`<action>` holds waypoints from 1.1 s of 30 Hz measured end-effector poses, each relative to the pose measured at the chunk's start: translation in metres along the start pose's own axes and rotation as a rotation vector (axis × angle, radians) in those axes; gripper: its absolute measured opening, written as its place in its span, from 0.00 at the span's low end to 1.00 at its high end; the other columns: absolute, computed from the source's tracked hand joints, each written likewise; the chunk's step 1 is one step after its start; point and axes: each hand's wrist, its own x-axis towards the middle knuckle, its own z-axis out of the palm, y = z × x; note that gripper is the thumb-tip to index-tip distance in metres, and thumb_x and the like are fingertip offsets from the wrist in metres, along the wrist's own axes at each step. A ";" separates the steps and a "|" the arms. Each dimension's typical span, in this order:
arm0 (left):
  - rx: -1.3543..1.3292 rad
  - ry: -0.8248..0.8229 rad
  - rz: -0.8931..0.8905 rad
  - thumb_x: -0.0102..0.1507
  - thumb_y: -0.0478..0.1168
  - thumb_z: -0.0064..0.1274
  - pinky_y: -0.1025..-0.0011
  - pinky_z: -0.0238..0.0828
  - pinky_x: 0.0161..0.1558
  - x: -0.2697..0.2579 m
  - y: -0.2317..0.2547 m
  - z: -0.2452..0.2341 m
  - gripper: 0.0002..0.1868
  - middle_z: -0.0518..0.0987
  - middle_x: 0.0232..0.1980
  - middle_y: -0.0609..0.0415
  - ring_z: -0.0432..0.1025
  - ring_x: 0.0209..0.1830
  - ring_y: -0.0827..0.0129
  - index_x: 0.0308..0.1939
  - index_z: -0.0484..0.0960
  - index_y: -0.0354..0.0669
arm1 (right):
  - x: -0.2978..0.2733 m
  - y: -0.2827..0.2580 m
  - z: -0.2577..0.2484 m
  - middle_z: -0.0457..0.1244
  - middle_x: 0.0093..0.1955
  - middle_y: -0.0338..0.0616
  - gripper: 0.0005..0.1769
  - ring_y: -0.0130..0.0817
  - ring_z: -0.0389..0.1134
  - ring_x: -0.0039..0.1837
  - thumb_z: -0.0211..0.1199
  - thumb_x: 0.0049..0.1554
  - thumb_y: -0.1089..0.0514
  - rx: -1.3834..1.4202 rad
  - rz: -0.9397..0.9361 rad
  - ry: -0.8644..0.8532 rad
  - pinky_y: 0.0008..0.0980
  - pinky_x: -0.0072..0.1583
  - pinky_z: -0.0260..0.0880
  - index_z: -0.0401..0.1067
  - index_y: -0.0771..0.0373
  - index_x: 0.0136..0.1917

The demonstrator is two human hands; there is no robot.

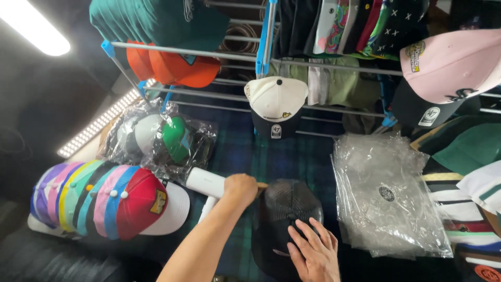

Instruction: Using a brush and a handheld steamer to clean and shape a baseball cap

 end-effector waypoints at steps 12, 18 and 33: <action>-0.257 0.252 0.125 0.69 0.44 0.36 0.41 0.72 0.38 -0.088 -0.007 -0.014 0.26 0.75 0.45 0.43 0.75 0.37 0.37 0.73 0.63 0.52 | 0.006 0.000 -0.010 0.65 0.71 0.35 0.21 0.42 0.59 0.77 0.64 0.57 0.50 0.019 -0.031 -0.052 0.46 0.68 0.62 0.77 0.50 0.64; -0.200 0.363 0.319 0.69 0.46 0.45 0.47 0.72 0.31 -0.135 0.044 -0.036 0.24 0.77 0.43 0.44 0.74 0.37 0.41 0.70 0.68 0.53 | 0.001 0.001 -0.007 0.64 0.72 0.35 0.21 0.45 0.59 0.78 0.59 0.60 0.47 0.025 0.007 -0.076 0.46 0.70 0.61 0.76 0.49 0.64; -0.871 0.420 -0.073 0.70 0.50 0.39 0.51 0.71 0.53 -0.156 0.004 0.105 0.26 0.80 0.59 0.48 0.75 0.56 0.46 0.73 0.64 0.52 | 0.003 -0.001 -0.010 0.64 0.73 0.39 0.22 0.45 0.57 0.80 0.61 0.59 0.50 0.047 -0.002 -0.078 0.47 0.72 0.61 0.74 0.51 0.66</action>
